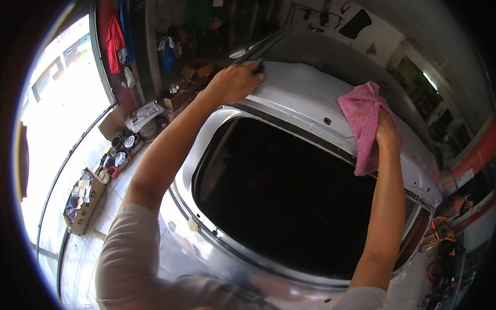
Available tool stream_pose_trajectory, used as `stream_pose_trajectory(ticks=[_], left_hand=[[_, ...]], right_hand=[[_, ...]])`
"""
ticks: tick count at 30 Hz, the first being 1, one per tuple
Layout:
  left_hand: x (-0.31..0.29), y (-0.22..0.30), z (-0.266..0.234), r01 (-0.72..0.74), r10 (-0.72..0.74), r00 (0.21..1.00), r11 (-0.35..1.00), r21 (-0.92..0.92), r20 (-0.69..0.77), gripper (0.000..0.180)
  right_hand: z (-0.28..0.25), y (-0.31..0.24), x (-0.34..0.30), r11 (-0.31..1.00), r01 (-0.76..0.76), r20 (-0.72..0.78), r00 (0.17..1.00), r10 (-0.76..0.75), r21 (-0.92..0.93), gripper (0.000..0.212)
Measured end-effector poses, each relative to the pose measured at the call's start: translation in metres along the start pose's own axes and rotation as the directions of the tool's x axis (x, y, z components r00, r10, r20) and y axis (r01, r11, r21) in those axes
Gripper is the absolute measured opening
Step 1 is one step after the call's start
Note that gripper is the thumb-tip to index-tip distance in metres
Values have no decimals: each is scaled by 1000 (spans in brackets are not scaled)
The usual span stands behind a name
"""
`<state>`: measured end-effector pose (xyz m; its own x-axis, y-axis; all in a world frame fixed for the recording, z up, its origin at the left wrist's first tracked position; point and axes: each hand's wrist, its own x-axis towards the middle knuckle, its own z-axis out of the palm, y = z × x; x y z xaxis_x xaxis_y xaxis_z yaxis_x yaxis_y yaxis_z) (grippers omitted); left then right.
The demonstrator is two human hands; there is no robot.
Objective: The person sands the rear trunk lid of a white car using a sanding block and wipes the surface with a pink cloth. The person works on the trunk lid's edges and flat areas, alternating between sanding and wiping to remove dust.
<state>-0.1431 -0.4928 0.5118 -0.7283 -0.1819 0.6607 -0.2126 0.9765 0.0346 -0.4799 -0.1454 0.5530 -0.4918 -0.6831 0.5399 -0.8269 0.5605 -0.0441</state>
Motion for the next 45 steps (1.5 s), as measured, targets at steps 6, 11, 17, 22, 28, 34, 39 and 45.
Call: stream_pose_trajectory(ticks=[6, 11, 17, 22, 28, 34, 39, 45], left_hand=[[56, -41, 6, -83, 40, 966, 984, 159, 255, 38], [11, -38, 16, -35, 29, 998, 993, 110, 51, 39], [33, -46, 11, 46, -49, 994, 998, 36, 95, 43], [-32, -3, 2, 13, -34, 995, 977, -211, -94, 54], [-48, 34, -20, 50, -68, 995, 976, -211, -79, 52], [-131, 53, -49, 149, -155, 987, 821, -551, 37, 53], [-200, 41, -39, 253, -494, 866, 299, -920, 78, 57], [-253, -11, -87, 374, -719, 674, 135, -917, 169, 45]], right_hand=[[8, -18, 23, 998, 54, -40, 998, -53, 21, 75], [7, -9, 20, 997, 73, -49, 996, -73, -2, 72], [17, -38, 44, 990, 131, -79, 989, -127, 46, 69], [15, -31, 40, 994, 113, -48, 992, -113, -14, 67], [35, -65, 49, 977, 185, -43, 981, -190, -104, 64], [66, -273, 64, 934, 357, 7, 934, -357, -3, 51], [120, -383, 98, 939, 313, -125, 936, -330, -141, 43], [48, -325, 64, 939, 339, 307, 900, -310, -47, 51]])
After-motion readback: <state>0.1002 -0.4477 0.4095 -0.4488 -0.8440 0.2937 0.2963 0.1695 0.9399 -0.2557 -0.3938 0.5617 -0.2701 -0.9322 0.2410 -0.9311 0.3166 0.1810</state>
